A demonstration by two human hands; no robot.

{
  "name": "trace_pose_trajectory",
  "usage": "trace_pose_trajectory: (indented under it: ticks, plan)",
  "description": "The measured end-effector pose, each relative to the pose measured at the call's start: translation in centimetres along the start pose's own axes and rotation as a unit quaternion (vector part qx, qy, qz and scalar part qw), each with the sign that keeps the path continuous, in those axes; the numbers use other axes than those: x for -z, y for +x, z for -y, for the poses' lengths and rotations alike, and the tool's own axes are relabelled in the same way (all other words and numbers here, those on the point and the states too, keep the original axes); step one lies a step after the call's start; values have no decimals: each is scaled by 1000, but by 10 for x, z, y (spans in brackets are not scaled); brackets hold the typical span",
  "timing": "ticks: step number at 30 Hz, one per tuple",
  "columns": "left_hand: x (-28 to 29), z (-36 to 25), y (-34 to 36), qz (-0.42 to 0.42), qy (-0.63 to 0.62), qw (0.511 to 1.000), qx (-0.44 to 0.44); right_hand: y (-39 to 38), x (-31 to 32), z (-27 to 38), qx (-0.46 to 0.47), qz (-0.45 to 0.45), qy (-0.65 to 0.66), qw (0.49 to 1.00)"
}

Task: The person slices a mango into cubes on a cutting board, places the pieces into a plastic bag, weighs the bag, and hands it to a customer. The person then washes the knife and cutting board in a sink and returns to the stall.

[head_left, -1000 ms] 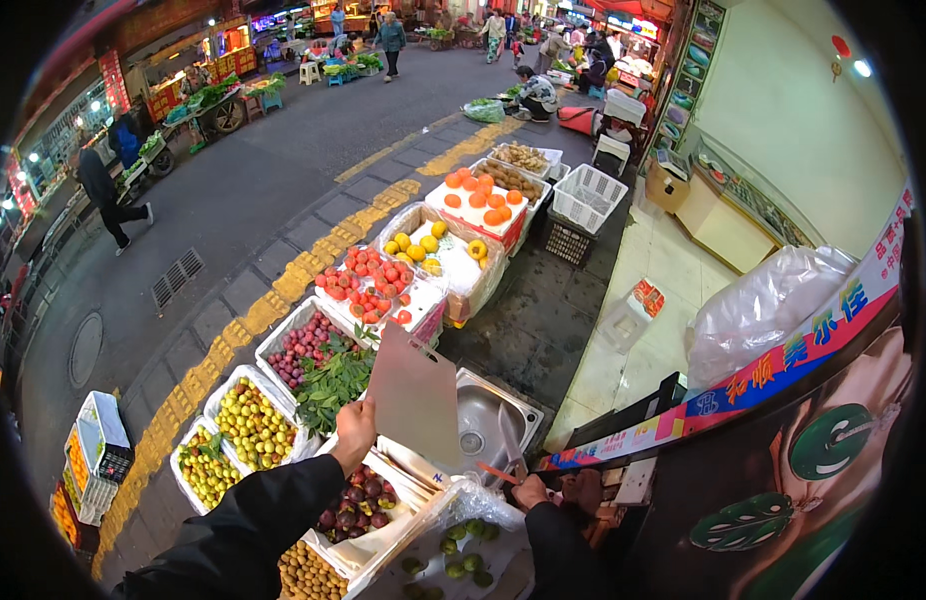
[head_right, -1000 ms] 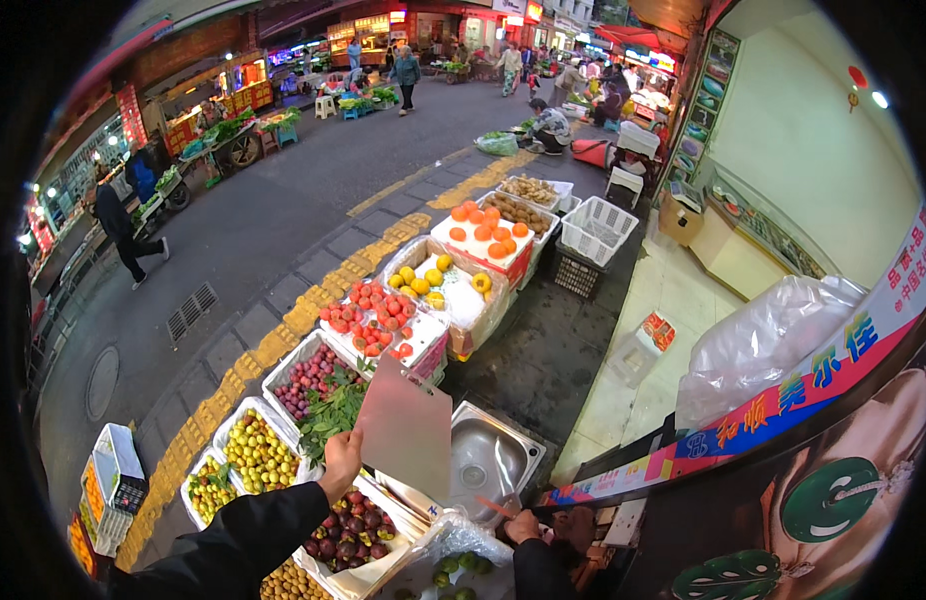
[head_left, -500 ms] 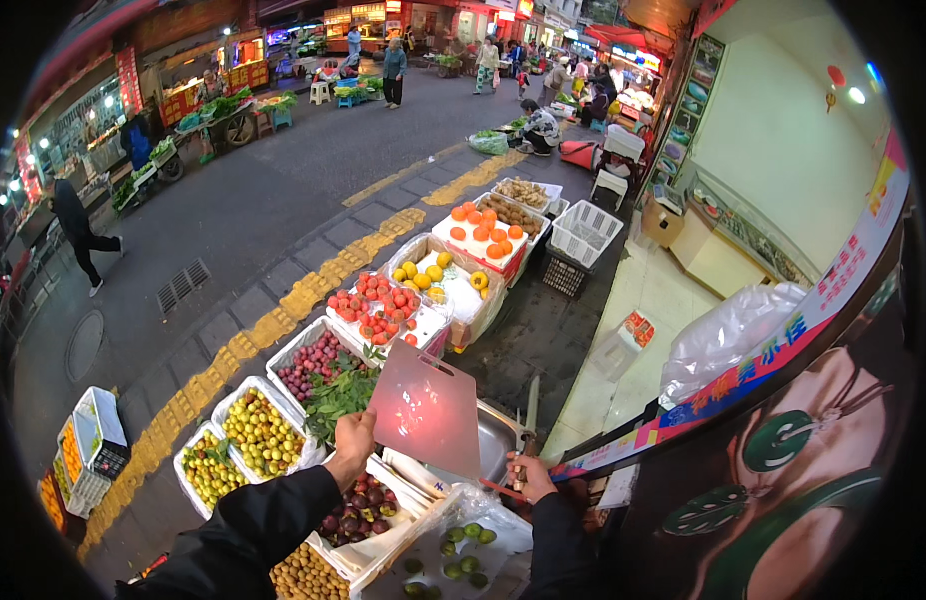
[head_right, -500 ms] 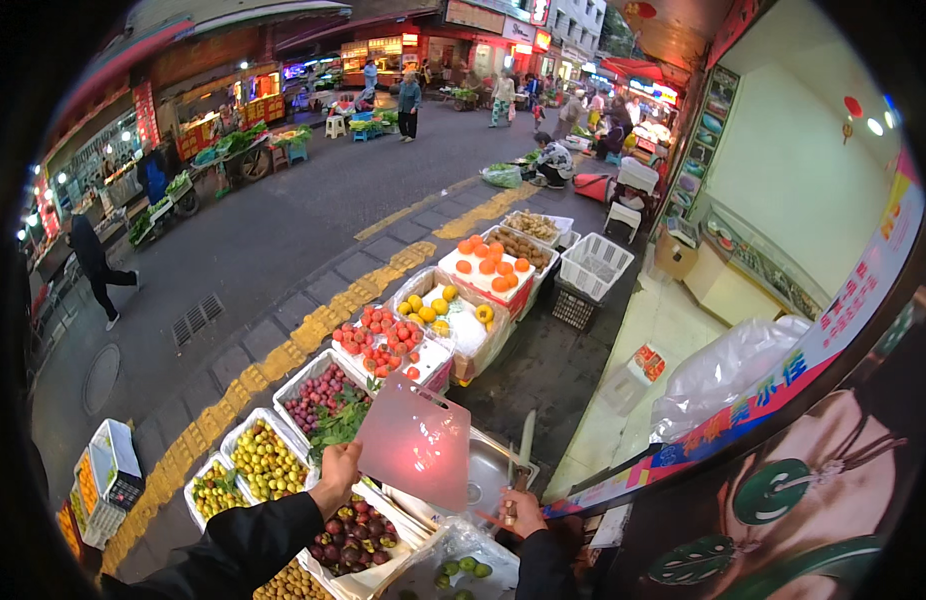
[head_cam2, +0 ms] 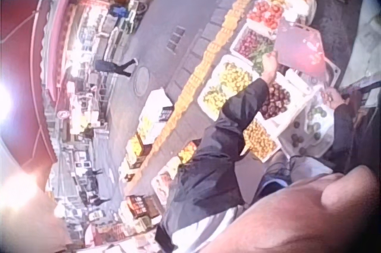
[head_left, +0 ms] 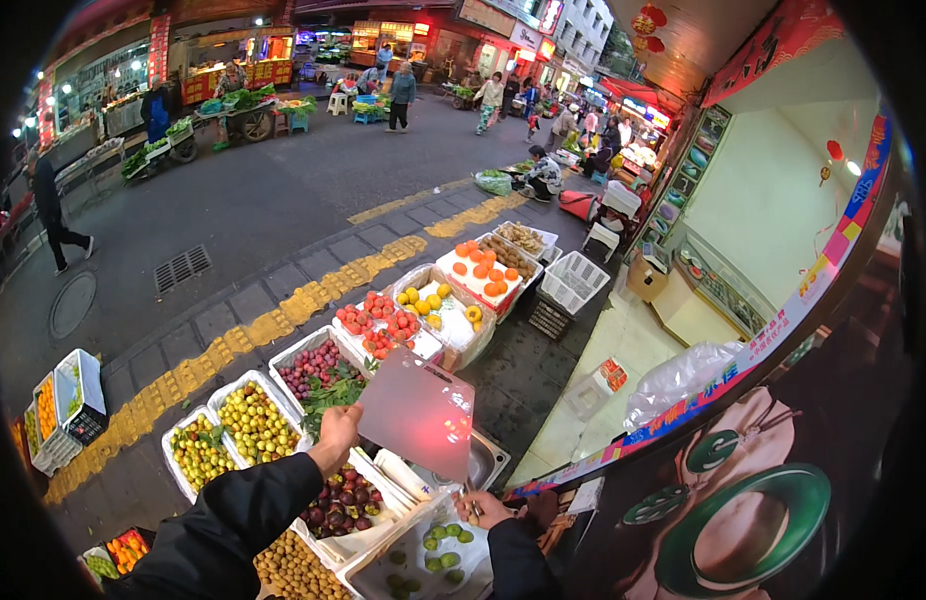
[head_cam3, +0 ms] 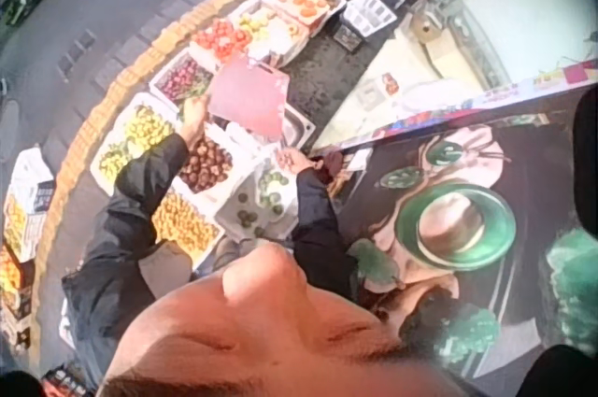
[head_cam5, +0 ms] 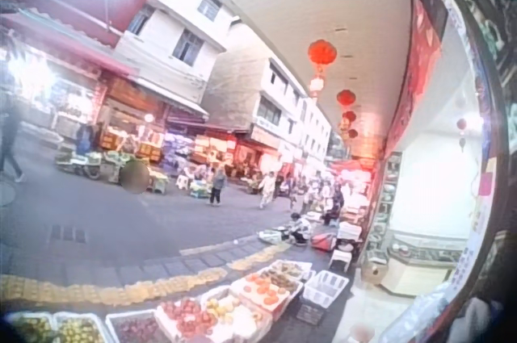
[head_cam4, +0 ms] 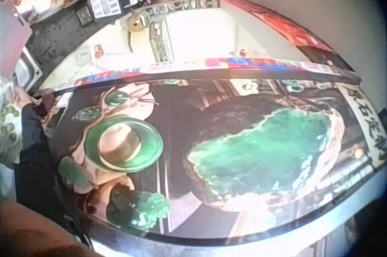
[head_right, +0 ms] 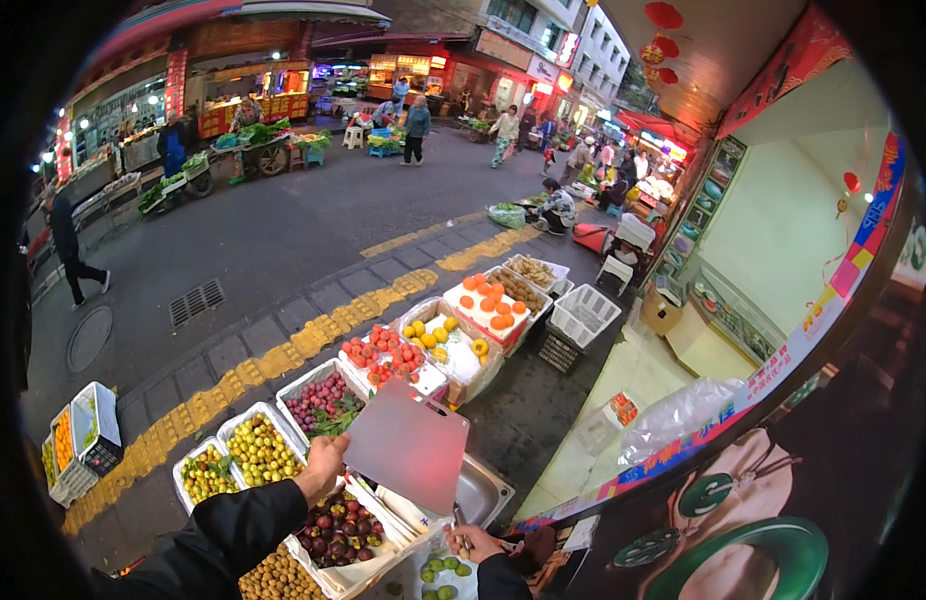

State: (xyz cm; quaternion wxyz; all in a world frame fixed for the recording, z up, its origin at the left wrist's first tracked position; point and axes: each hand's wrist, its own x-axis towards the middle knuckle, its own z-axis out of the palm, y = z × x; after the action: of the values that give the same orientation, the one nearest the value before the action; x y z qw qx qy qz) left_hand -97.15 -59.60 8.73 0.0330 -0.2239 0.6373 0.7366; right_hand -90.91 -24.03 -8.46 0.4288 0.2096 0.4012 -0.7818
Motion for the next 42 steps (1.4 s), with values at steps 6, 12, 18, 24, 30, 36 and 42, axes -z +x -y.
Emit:
trace_pose_trajectory:
  ticks: [6,12,18,24,30,36,42]
  plan:
    - [27,-19,-26,13,-2,999,-39,20,17,6,125,-320,-179,922]
    - [46,-27,-58,11,-14,999,-50,50,75,-2,99,-435,-455,770]
    - [74,-23,-89,47,-67,995,-58,42,74,-26,137,-288,-635,704]
    - [125,-22,-157,82,-138,985,-59,3,-49,-69,142,-364,-95,916]
    - [231,-16,-271,87,-153,980,-88,-91,-168,-201,225,-281,23,933]
    - [319,-2,-370,96,-141,981,-88,-206,-267,-371,185,-260,-109,941]
    - [369,27,-447,127,-144,980,-45,-318,-306,-495,112,-240,-78,961]
